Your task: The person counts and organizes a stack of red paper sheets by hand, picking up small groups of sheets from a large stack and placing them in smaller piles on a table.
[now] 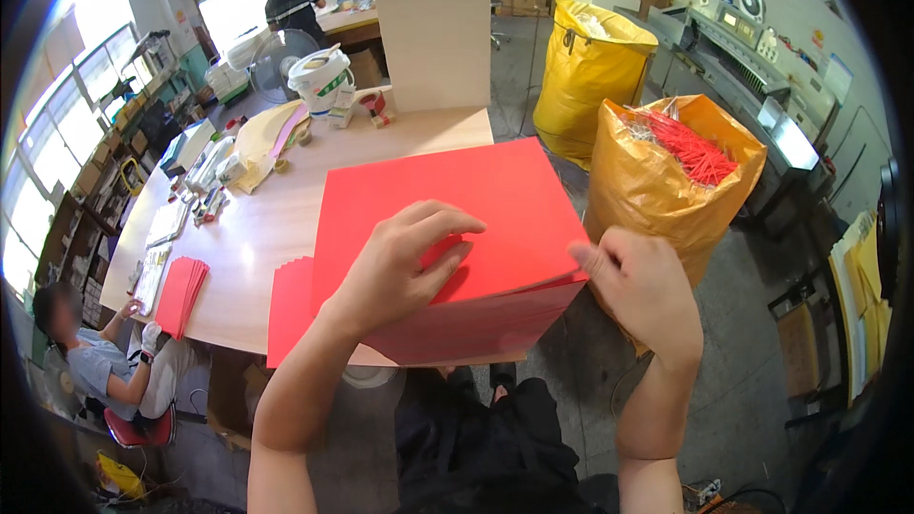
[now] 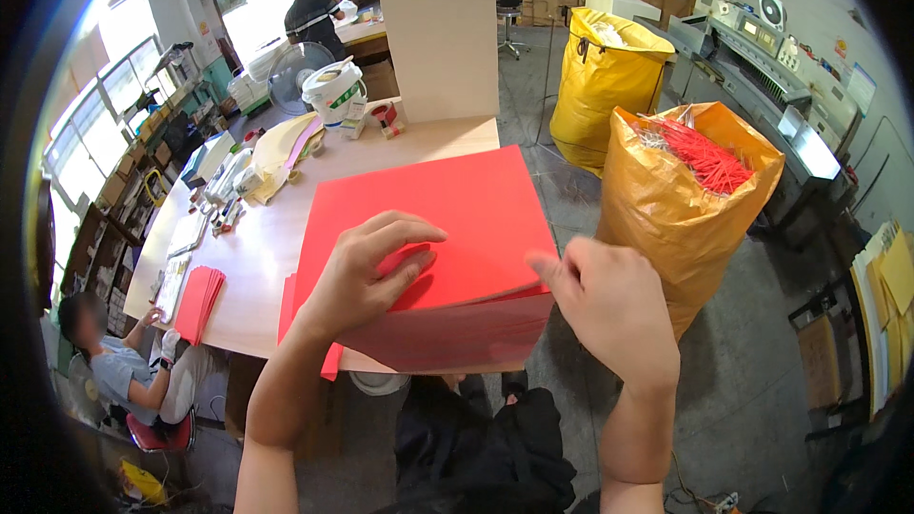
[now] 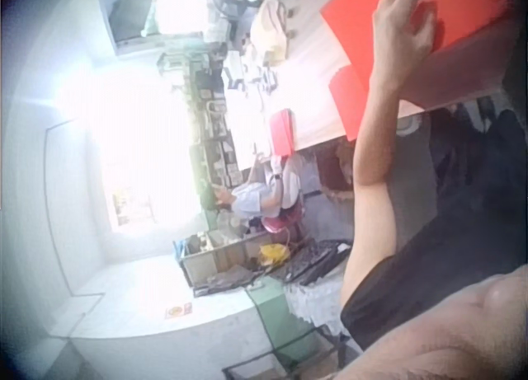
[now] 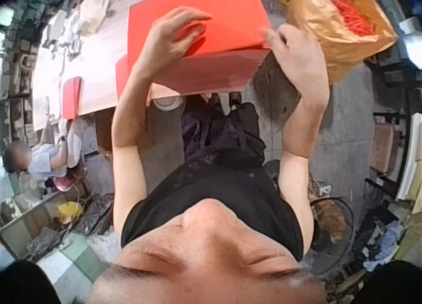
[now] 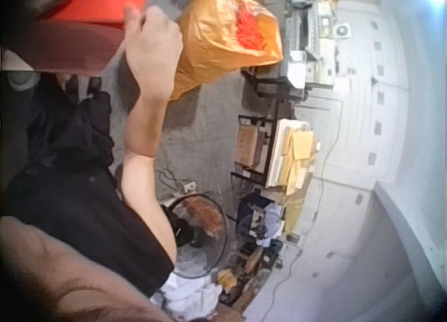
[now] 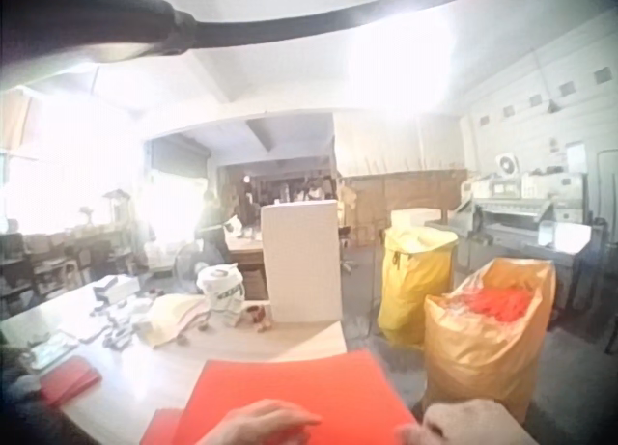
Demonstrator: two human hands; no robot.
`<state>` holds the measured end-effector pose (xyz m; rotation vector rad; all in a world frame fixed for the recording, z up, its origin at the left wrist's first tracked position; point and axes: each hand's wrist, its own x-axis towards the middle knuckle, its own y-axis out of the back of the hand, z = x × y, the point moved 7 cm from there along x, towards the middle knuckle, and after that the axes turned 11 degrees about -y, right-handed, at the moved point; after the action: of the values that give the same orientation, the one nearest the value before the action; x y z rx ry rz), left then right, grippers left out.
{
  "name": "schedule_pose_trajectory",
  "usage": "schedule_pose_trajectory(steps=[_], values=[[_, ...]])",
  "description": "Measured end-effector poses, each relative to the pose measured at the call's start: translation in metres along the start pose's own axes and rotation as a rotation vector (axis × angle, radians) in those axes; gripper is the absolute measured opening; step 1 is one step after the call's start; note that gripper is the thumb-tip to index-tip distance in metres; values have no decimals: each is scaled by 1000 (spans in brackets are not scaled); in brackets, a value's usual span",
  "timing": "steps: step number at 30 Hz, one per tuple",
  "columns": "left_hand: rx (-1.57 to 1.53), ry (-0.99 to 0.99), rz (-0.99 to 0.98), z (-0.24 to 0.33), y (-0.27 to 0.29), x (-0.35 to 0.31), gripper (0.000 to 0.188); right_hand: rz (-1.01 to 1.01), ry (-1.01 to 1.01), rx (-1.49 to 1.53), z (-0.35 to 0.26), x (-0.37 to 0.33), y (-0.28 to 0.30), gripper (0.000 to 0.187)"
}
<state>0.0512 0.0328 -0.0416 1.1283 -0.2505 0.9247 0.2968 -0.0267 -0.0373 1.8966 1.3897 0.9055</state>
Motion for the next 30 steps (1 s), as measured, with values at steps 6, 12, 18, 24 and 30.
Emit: schedule_pose_trajectory(steps=[6, 12, 18, 24, 30], values=[[-48, -25, -3, -2, -4, 0, 29, 418, 212, 342, -36, -6, -28, 46], [-25, -74, -16, -1, -2, 1, 36, -3, -77, 1220, -8, 9, -46, 40], [-38, -111, -13, 8, 1, 1, 77, -193, -151, 1369, -3, 17, -51, 40], [8, -116, -14, 4, 2, 1, 67, -231, -159, 1434, -7, 15, -49, 39], [-53, -116, -1, 3, 4, 3, 62, -229, -149, 1384, -7, 17, -46, 40]])
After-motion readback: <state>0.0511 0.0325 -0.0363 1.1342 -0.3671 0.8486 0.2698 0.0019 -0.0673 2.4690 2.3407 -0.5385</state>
